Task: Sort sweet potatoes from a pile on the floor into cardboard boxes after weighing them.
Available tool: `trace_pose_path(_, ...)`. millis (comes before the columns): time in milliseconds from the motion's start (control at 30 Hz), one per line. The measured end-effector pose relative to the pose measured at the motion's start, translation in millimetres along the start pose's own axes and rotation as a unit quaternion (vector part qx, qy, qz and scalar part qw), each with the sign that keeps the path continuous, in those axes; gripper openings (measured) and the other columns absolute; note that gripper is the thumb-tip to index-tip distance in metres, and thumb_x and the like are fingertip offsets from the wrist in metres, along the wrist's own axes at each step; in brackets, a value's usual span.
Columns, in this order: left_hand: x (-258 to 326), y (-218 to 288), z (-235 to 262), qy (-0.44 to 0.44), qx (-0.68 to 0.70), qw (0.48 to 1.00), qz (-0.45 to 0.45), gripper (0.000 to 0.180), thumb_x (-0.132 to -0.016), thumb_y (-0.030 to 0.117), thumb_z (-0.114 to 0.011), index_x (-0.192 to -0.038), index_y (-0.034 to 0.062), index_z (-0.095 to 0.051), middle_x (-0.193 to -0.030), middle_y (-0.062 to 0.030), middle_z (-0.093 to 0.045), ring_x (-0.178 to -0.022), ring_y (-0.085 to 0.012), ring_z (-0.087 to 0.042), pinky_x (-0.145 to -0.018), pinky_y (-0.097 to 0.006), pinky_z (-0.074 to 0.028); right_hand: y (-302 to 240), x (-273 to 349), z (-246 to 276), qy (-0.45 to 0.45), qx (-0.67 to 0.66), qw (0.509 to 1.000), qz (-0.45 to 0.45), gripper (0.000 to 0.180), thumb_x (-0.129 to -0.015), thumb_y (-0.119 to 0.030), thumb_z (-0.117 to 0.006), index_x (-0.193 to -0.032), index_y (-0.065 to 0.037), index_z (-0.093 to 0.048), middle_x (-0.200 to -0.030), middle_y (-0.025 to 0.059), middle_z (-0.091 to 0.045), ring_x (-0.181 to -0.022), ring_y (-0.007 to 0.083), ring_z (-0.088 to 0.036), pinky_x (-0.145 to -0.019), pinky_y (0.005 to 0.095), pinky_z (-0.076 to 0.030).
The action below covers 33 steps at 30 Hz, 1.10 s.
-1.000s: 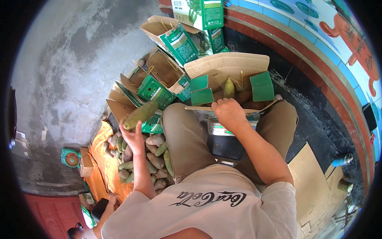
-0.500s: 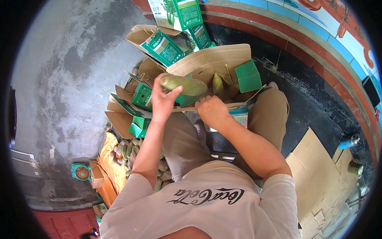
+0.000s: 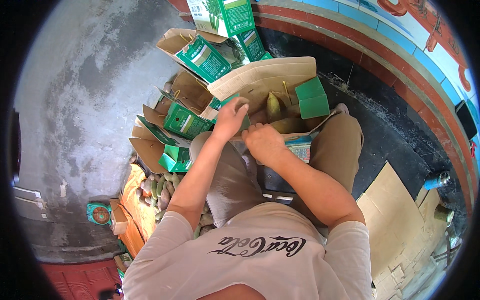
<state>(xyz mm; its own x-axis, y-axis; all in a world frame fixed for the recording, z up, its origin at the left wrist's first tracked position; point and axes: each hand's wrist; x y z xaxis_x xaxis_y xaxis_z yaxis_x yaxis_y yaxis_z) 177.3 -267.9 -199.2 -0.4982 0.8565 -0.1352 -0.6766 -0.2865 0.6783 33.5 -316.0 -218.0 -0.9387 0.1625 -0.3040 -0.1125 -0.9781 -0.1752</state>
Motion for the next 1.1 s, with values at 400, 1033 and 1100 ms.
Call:
trace_pose_path(400,119.2,-64.6,89.4,0.288,-0.016,0.956,0.045,0.014,-0.082,0.001,-0.056,-0.093,-0.0001,-0.064,-0.092,-0.0143,-0.065,-0.088,-0.0261,-0.063,-0.079,-0.034,-0.047,1.0,-1.9,-0.6,0.01,0.028,1.0,0.007,0.012,-0.072,-0.011,-0.056,-0.083,-0.007,-0.058,-0.076,0.0066,-0.06,-0.076,0.0211,-0.06,-0.067,0.0327,-0.047)
trace_pose_path(1033,483.2,-262.7,-28.3,-0.214,-0.189,0.752,0.594,0.042,-0.086,0.032,-0.051,-0.124,0.0153,-0.053,-0.119,-0.0167,-0.058,-0.109,-0.033,-0.056,-0.089,-0.043,-0.047,2.7,-3.8,-2.0,0.053,0.08,0.995,0.018,0.007,-0.068,-0.008,-0.057,-0.073,-0.008,-0.053,-0.068,0.0049,-0.054,-0.066,0.0204,-0.057,-0.061,0.0322,-0.046)
trace_pose_path(1100,500.5,-253.5,-36.4,-0.276,-0.181,0.724,0.606,0.044,-0.083,0.033,-0.056,-0.124,0.0151,-0.051,-0.13,-0.015,-0.049,-0.118,-0.0332,-0.049,-0.092,-0.044,-0.045,1.1,-5.4,-0.3,0.057,0.085,0.995,0.022,0.007,-0.068,-0.008,-0.057,-0.072,-0.008,-0.052,-0.068,0.0049,-0.054,-0.066,0.0204,-0.057,-0.06,0.0321,-0.046)
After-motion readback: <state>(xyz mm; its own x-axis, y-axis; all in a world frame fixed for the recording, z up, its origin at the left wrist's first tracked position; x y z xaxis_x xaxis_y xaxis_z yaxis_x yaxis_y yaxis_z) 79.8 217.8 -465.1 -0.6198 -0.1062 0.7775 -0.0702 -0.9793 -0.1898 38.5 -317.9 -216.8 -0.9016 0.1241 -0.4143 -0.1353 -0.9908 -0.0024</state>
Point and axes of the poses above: each hand's wrist, its own x-axis away from the middle knuckle, its own z-axis out of the back of the hand, y = z × x
